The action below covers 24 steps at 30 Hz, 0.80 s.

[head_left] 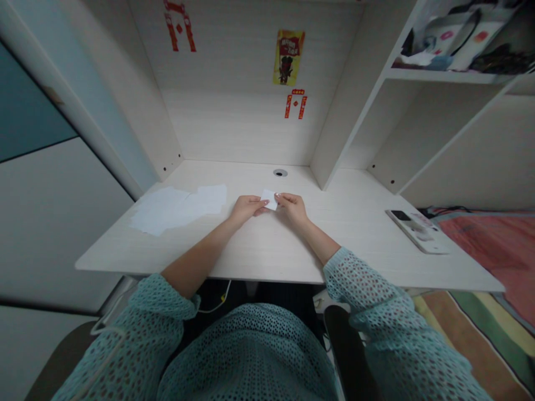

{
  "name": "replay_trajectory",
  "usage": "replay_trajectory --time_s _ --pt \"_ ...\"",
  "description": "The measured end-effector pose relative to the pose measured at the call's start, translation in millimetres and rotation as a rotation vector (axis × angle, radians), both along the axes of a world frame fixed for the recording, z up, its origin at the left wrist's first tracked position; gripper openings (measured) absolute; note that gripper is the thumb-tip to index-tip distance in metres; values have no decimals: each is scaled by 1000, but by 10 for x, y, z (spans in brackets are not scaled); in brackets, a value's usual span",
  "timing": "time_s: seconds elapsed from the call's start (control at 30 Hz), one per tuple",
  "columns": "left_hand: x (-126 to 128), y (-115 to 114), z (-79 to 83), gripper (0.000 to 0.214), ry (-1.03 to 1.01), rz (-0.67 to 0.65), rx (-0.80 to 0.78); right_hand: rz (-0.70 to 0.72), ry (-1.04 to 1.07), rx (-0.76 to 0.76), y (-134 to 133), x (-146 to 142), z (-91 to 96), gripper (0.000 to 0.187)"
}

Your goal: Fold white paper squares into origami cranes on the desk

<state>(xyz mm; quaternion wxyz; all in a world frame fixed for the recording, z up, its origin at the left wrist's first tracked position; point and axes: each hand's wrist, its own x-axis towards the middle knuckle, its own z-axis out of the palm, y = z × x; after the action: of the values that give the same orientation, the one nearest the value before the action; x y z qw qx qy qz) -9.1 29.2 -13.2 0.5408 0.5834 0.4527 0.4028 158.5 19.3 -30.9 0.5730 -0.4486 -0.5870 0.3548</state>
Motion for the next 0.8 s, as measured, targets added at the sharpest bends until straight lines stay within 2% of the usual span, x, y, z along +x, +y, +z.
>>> replay_trajectory --time_s 0.27,0.37,0.47,0.57,0.7,0.8 --pt "31 -61 74 24 77 112 49 -186 -242 66 -59 -80 44 41" --pt "33 -67 72 27 75 80 51 -215 -318 115 -74 -68 62 38" --pt "13 -53 51 33 126 28 150 -252 -421 199 -87 -36 66 32" --pt "-16 -31 30 39 217 40 260 -241 -523 262 -104 -10 74 28" --pt "-45 -4 14 41 264 115 276 -193 -628 269 -127 -4 103 27" --pt "-56 9 8 41 267 119 275 -196 -681 268 -134 -1 134 27"
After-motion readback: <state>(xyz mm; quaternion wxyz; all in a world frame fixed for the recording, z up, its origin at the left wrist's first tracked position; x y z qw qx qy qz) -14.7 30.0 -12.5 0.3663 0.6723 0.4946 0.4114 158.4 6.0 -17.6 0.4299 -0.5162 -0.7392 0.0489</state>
